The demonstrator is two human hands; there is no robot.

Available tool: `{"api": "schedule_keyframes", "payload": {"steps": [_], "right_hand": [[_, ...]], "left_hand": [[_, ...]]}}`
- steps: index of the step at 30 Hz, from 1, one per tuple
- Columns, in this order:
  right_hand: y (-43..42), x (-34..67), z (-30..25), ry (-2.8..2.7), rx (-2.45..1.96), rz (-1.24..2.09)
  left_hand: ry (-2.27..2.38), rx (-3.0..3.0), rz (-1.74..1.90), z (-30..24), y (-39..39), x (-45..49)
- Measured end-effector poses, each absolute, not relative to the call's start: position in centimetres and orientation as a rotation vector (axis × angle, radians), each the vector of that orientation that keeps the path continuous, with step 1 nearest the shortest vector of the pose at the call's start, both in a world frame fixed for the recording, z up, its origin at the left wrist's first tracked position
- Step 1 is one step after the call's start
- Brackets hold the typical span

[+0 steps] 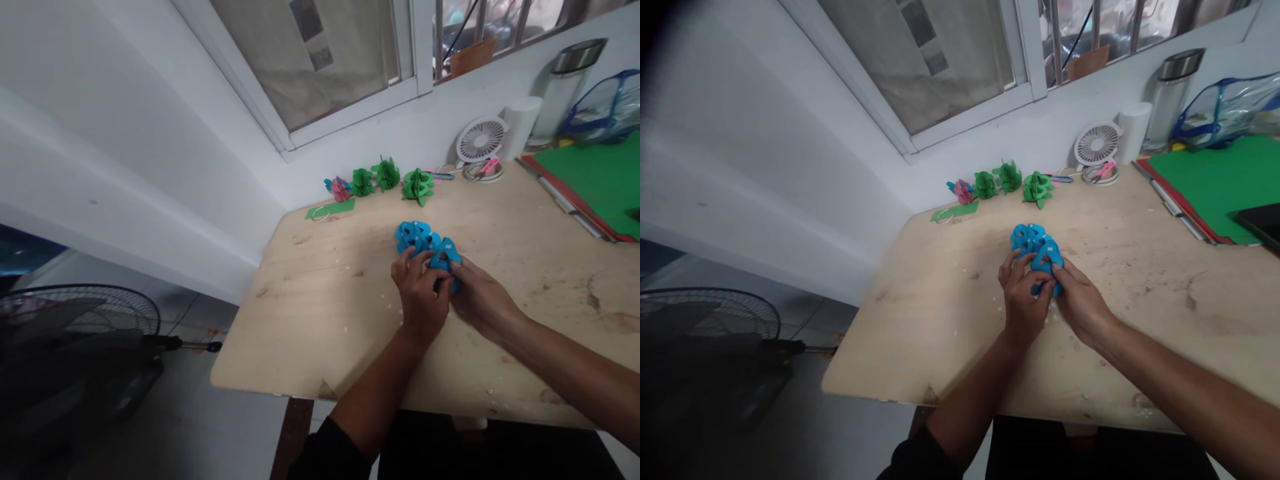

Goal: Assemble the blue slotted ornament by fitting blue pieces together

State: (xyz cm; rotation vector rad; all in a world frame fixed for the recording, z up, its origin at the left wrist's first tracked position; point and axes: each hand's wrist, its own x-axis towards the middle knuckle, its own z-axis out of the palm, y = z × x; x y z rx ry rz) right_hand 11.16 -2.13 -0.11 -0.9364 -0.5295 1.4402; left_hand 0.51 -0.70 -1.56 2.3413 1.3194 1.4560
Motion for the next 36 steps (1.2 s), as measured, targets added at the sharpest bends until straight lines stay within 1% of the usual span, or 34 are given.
{"api": "schedule_keyframes", "payload": {"steps": [9,24,36], "right_hand": [[-2.13,11.16,0.26,-0.518,-0.901,1.446],[-2.37,10.92,-0.30,-0.542,-0.975,1.410],[-2.25,11.08,0.43,-0.510,-0.912,1.445]], "left_hand": [[1.371,2.311,1.464,-1.43,-0.73,0.44],[1.435,2.317,1.487,-1.36,-0.66,0.63],[1.347,2.216,1.534,-1.00,-0.86,0.61]]}}
